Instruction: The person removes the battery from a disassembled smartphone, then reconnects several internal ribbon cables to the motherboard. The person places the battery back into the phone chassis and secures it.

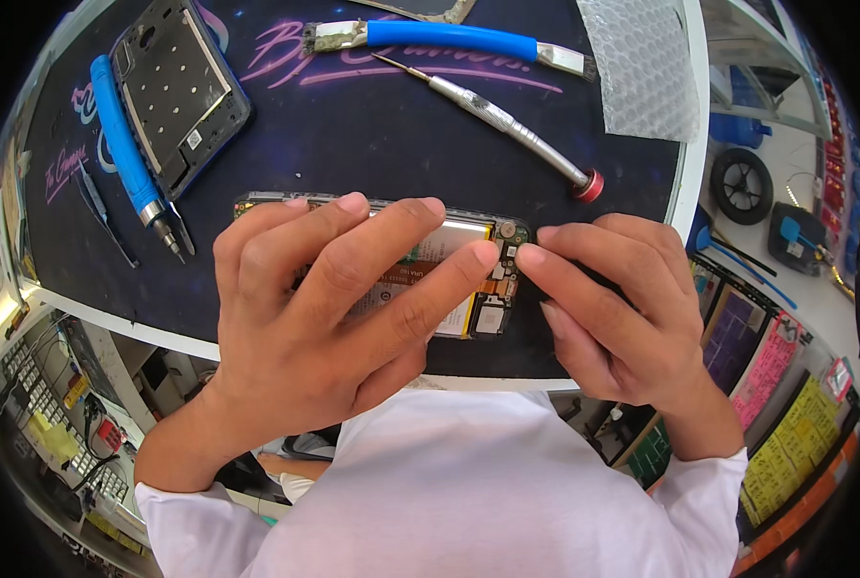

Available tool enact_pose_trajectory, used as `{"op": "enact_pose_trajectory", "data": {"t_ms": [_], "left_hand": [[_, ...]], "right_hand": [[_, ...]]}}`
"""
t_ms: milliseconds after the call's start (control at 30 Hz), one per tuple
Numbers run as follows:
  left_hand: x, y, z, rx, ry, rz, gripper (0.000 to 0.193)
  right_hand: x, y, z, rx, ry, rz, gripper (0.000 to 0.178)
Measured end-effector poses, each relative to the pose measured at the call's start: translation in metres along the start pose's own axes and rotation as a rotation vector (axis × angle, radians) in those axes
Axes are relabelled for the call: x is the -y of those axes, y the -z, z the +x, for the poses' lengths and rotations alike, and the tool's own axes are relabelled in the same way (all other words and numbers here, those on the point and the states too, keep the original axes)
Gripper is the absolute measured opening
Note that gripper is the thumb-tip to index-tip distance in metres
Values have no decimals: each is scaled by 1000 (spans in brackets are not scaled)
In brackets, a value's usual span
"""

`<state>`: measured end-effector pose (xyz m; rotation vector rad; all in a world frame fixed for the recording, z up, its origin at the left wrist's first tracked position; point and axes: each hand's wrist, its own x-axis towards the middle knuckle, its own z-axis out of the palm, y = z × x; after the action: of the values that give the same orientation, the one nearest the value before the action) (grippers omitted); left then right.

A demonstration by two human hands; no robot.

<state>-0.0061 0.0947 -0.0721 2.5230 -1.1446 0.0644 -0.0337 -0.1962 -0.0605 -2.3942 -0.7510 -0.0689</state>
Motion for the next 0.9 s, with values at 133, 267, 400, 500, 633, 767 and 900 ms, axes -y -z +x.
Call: {"op": "enact_pose_trajectory", "data": {"t_ms": [133, 267, 400, 500, 633, 767, 900], "left_hand": [[10, -3, -1, -1, 3, 9, 53], [10, -2, -1, 11, -2, 9, 53], [10, -1, 0, 10, -7, 3, 51], [12, -2, 0, -13, -26, -6, 51], [15, -3, -1, -47, -25, -67, 50], [16, -3, 0, -67, -20, -96, 47], [16, -2, 2, -66, -21, -78, 44]], "right_hand": [[-8, -9, 5, -64, 10, 36, 42], [-11, -10, 6, -38, 30, 21, 45], [-14, -9, 9, -4, 54, -15, 48], [-12, -7, 16, 7, 105, -78, 48], [-4, 4, 23, 92, 169, -200, 47], [2, 10, 27, 206, 211, -249, 48], [11, 11, 33, 217, 118, -204, 47]]}}
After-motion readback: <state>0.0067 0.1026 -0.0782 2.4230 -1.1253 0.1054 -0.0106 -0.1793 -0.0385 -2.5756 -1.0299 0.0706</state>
